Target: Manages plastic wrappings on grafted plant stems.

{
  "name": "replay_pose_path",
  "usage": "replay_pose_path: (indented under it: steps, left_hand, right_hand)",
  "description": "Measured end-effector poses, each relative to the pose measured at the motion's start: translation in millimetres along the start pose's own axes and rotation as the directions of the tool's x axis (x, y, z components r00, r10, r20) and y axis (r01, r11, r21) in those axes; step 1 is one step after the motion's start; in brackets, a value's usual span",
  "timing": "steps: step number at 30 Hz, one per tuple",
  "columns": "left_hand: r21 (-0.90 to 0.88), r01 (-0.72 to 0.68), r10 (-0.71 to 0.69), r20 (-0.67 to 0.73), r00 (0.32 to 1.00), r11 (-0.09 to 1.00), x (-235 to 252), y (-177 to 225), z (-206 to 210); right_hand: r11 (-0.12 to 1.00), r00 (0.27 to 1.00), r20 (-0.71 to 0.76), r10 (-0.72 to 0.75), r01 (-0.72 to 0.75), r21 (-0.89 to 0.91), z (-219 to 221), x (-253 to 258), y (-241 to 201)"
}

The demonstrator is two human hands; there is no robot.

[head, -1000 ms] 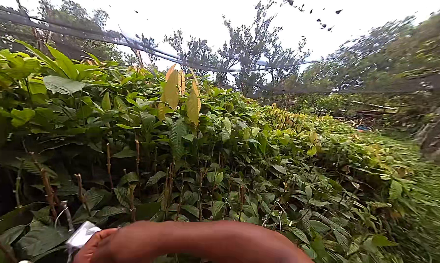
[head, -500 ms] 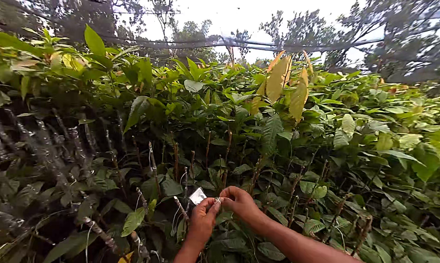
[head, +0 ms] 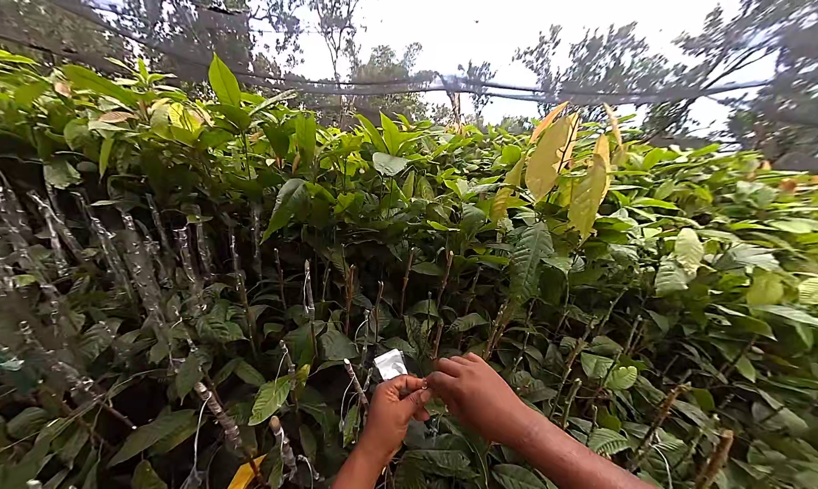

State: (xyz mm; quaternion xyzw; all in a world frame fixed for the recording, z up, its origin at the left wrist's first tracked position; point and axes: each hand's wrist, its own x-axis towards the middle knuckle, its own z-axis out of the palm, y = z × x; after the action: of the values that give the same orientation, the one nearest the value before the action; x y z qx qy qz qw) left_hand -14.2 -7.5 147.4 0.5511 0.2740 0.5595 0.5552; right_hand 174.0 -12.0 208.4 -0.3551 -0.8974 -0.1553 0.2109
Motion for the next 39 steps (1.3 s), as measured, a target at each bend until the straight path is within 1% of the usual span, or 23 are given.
replay_pose_path:
  steps: [2, 4, 6, 7, 9, 10, 11, 13, 15, 16, 18, 21, 23, 26, 29, 31, 33, 34, 35, 36, 37, 38, 39]
  left_hand:
    - [-0.015, -0.030, 0.030, -0.029, 0.999, 0.999, 0, 0, -2]
    - [-0.001, -0.086, 0.086, -0.103, 0.991, 0.996, 1, 1, -6]
    - [0.027, -0.103, 0.106, -0.185, 0.977, 0.994, 4, 4, -9]
    - [0.041, -0.093, 0.099, -0.209, 0.973, 0.995, 5, 5, -9]
    - [0.093, -0.060, 0.078, -0.203, 0.976, 0.994, 9, 7, -3]
    - [0.139, -0.039, 0.065, -0.182, 0.981, 0.990, 9, 7, 2]
    - [0.169, -0.031, 0.061, -0.176, 0.983, 0.985, 9, 4, 4]
    - [0.227, -0.054, 0.094, -0.171, 0.981, 0.972, 6, 5, 4]
    - [0.293, -0.157, 0.177, -0.043, 0.983, 0.943, -4, 16, 4]
    - [0.306, -0.241, 0.236, 0.054, 0.970, 0.921, -12, 23, 6]
    - [0.284, -0.364, 0.319, 0.195, 0.928, 0.887, -30, 30, 15]
    - [0.257, -0.412, 0.316, 0.343, 0.884, 0.874, -41, 20, 23]
    - [0.230, -0.404, 0.286, 0.414, 0.864, 0.885, -39, 8, 25]
    - [0.230, -0.382, 0.238, 0.478, 0.845, 0.895, -37, 0, 26]
    - [0.139, -0.342, 0.230, 0.506, 0.831, 0.929, -36, -10, 28]
    - [-0.152, -0.201, 0.243, 0.359, 0.901, 0.968, -39, -19, 29]
    - [-0.487, -0.107, 0.202, 0.147, 0.968, 0.867, -36, -14, 26]
    - [-0.558, -0.109, 0.173, 0.064, 0.983, 0.822, -34, -8, 21]
    - [-0.546, -0.144, 0.170, -0.002, 0.985, 0.825, -34, -3, 16]
    - [-0.452, -0.187, 0.200, -0.020, 0.980, 0.872, -35, -2, 12]
    - [-0.291, -0.222, 0.245, 0.046, 0.969, 0.931, -40, -3, 9]
    - [-0.096, -0.241, 0.256, 0.197, 0.946, 0.966, -45, -2, 8]
    - [0.090, -0.248, 0.193, 0.395, 0.898, 0.965, -49, 1, 11]
  right_hand:
    - [0.999, 1.000, 0.008, 0.023, -0.023, 0.027, -3, -1, 4]
    - [0.980, 0.988, 0.057, 0.141, -0.148, 0.136, -7, -4, 9]
    - [0.905, 0.949, 0.183, 0.257, -0.302, 0.298, -12, -8, 0]
    - [0.837, 0.932, 0.257, 0.255, -0.346, 0.425, -14, -10, -13]
    - [0.685, 0.955, 0.279, 0.095, -0.266, 0.678, -7, -13, -42]
    - [0.624, 0.961, 0.276, 0.018, -0.226, 0.748, -3, -12, -47]
    - [0.597, 0.960, 0.280, -0.018, -0.215, 0.773, -1, -11, -43]
    - [0.648, 0.933, 0.359, 0.021, -0.286, 0.706, -10, -14, -24]
    - [0.672, 0.906, 0.373, 0.202, -0.405, 0.621, -24, -24, -6]
    - [0.627, 0.887, 0.349, 0.302, -0.461, 0.628, -27, -30, 0]
    - [0.464, 0.841, 0.295, 0.453, -0.505, 0.728, -29, -41, 3]
    - [0.282, 0.829, 0.177, 0.530, -0.370, 0.885, -19, -51, -7]
    - [0.231, 0.856, 0.150, 0.495, -0.296, 0.927, -12, -56, -11]
    - [0.177, 0.892, 0.188, 0.411, -0.280, 0.943, -8, -59, -18]
    - [0.139, 0.883, 0.154, 0.443, -0.237, 0.961, -1, -58, -26]
    - [0.006, 0.885, 0.121, 0.449, -0.139, 0.990, 0, -58, -26]
    - [-0.203, 0.862, 0.123, 0.492, -0.024, 0.979, -14, -58, -22]
    - [-0.271, 0.835, 0.120, 0.538, 0.036, 0.962, -25, -59, -18]
    - [-0.295, 0.789, 0.110, 0.604, 0.093, 0.951, -36, -60, -13]
    - [-0.285, 0.730, 0.095, 0.677, 0.141, 0.948, -46, -61, -7]
    - [-0.255, 0.660, 0.074, 0.748, 0.181, 0.950, -55, -62, 0]
    - [-0.218, 0.588, 0.057, 0.807, 0.208, 0.954, -61, -62, 5]
    - [-0.184, 0.522, 0.049, 0.852, 0.209, 0.960, -65, -61, 9]
